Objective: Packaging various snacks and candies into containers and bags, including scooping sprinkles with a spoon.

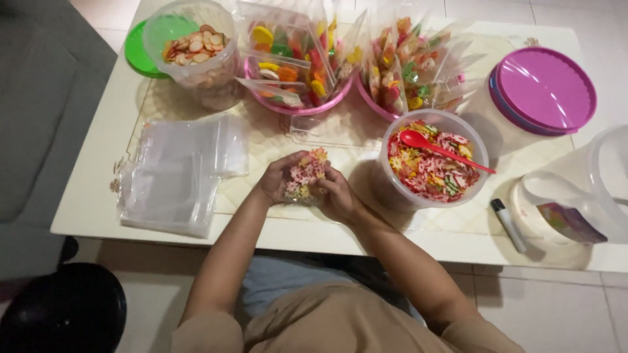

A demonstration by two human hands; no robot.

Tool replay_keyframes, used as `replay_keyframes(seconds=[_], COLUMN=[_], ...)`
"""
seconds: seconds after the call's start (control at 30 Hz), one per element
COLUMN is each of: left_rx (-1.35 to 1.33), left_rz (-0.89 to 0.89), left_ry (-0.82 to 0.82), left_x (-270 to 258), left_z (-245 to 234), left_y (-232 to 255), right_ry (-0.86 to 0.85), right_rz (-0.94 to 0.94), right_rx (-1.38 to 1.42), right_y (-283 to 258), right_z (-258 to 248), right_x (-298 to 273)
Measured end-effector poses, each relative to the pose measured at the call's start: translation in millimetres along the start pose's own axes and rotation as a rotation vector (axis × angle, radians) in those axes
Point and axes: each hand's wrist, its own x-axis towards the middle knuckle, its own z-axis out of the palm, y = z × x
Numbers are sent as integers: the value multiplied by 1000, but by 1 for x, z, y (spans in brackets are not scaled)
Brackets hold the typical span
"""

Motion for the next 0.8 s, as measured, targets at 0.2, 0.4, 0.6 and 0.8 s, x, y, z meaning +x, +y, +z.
replay_keyframes(seconds=[0.2,0.4,0.6,0.8], left_rx=[0,184,434,399], left_rz=[24,167,345,405], left_ry=[-9,-72,13,37], left_x=[0,18,-18,-13], left_z=[-4,-33,21,12], left_y=[-4,-9,1,-1], right_ry=[41,100,129,68], right_rz=[14,-77,-111,-97], right_rx=[-31,23,-44,-97], right_y=[7,15,4,3], right_z=[-11,-16,-1,2], right_x=[4,14,12,9])
